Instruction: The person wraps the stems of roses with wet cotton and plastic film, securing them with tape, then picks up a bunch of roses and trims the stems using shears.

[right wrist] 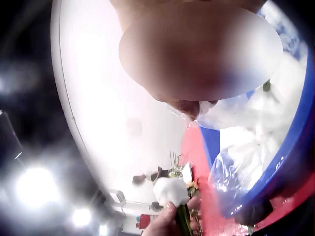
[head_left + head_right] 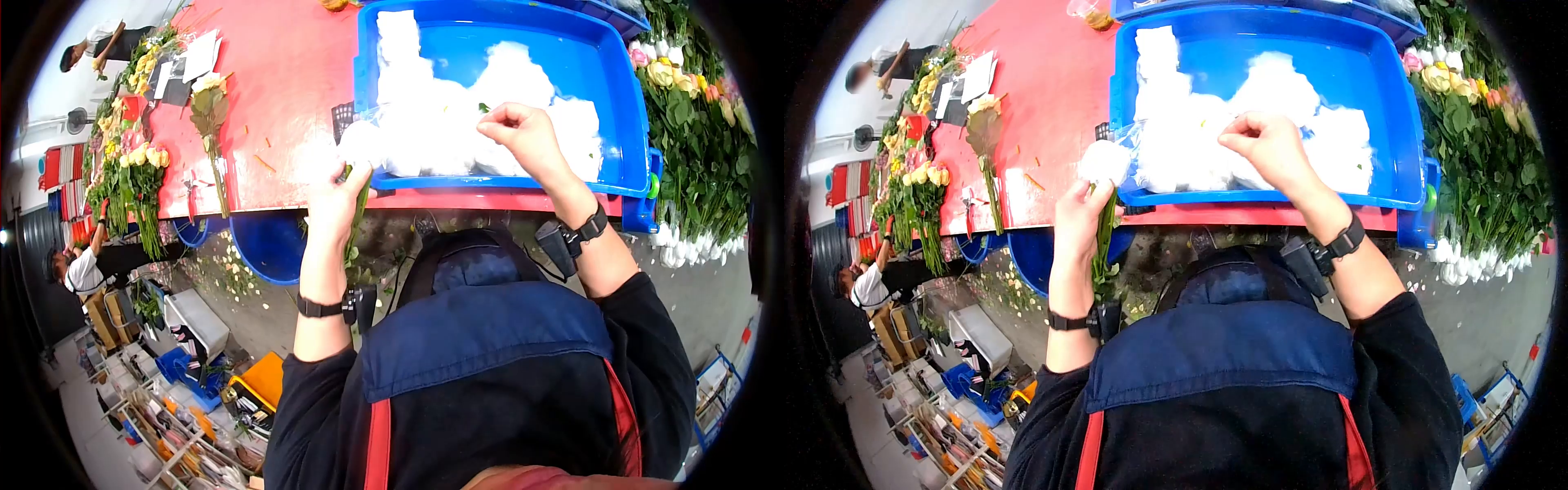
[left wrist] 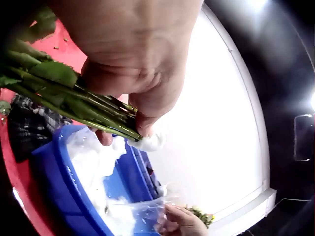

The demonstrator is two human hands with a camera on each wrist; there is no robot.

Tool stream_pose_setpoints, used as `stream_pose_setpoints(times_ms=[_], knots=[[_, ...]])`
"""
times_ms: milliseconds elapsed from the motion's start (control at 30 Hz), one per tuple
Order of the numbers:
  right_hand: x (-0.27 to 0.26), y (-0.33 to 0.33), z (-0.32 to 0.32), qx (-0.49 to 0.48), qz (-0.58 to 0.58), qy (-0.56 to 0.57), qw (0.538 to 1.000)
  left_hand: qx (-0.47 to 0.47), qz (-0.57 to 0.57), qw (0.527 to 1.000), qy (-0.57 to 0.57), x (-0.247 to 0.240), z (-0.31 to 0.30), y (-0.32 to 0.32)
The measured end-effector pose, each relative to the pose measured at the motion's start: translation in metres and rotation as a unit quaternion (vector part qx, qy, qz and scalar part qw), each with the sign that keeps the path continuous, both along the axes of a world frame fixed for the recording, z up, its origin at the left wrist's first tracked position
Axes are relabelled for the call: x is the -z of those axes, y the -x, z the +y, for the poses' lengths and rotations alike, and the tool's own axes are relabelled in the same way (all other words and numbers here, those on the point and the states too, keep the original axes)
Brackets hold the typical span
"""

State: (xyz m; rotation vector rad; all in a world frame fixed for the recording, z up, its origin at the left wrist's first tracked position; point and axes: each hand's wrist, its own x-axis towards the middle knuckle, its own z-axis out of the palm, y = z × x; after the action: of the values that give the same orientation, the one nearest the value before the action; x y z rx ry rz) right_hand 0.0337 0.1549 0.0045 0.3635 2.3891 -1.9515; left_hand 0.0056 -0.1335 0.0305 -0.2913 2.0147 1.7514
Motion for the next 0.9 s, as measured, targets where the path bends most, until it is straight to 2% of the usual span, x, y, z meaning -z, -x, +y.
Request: stream_pose_setpoints(times_ms=[67,133,167,200,233,267,367,467,500,533,567,600,667,700,733,767,800,833,900], knots=[[-0.01,-0.005,-0.028,-0.015,0.022,-0.045,0.999,0.024,0.004,0.998,-0.054,-0.018,-0.001,-0.011],[-0.013,-0.012,-0.065,-0.077,-0.036,0.002,0.996,0.083,-0.054,0.99,-0.101,-0.019,0.002,-0.02],[0.008,-0.014,-0.08,-0.112,0.05,0.014,0.992,0.097,-0.075,0.985,-0.123,-0.017,0.007,-0.024],[-0.004,-0.018,-0.097,-0.087,0.113,0.027,0.989,0.112,-0.098,0.978,-0.146,-0.016,0.008,-0.025],[0.002,-0.018,-0.097,-0.11,0.025,0.064,0.992,0.115,-0.09,0.978,-0.15,-0.009,0.004,-0.024],[0.01,-0.018,-0.093,-0.133,-0.064,0.102,0.984,0.102,-0.083,0.98,-0.147,-0.009,0.0,-0.023],[-0.004,-0.011,-0.079,-0.048,-0.174,0.313,0.933,0.065,-0.045,0.989,-0.125,-0.005,-0.016,-0.024],[-0.018,0.002,-0.09,-0.003,-0.096,0.337,0.937,0.075,0.083,0.993,0.035,0.006,-0.018,-0.029],[-0.032,0.004,-0.103,-0.051,-0.043,0.256,0.964,0.085,0.147,0.985,0.04,0.011,-0.02,-0.032],[-0.043,0.002,-0.119,-0.095,0.009,0.172,0.98,0.094,0.251,0.959,0.095,0.019,-0.021,-0.033],[-0.046,-0.001,-0.132,-0.144,0.111,0.09,0.979,0.1,0.275,0.945,0.145,0.02,-0.026,-0.032],[-0.047,-0.002,-0.137,-0.182,0.214,-0.111,0.953,0.107,0.298,0.929,0.194,0.014,-0.03,-0.029],[-0.042,-0.01,-0.152,-0.174,0.277,-0.201,0.923,0.106,0.222,0.945,0.216,0.021,-0.047,-0.013],[-0.035,-0.015,-0.157,-0.181,0.257,-0.175,0.933,0.071,0.053,0.989,0.115,-0.003,-0.047,-0.004],[-0.027,-0.02,-0.163,-0.185,0.214,-0.137,0.949,0.059,0.029,0.997,0.032,0.004,-0.057,0.006],[-0.017,-0.026,-0.168,-0.175,0.111,-0.036,0.978,0.051,0.019,0.996,-0.066,0.006,-0.066,0.013],[-0.008,-0.029,-0.173,-0.159,0.009,0.067,0.985,0.041,0.007,0.986,-0.162,0.0,-0.068,0.018],[0.001,-0.03,-0.177,-0.119,-0.018,0.166,0.979,0.054,0.024,0.981,-0.185,-0.009,-0.063,0.02],[0.013,-0.029,-0.186,-0.037,-0.066,0.359,0.93,0.063,-0.007,0.969,-0.24,0.001,-0.061,0.026]])
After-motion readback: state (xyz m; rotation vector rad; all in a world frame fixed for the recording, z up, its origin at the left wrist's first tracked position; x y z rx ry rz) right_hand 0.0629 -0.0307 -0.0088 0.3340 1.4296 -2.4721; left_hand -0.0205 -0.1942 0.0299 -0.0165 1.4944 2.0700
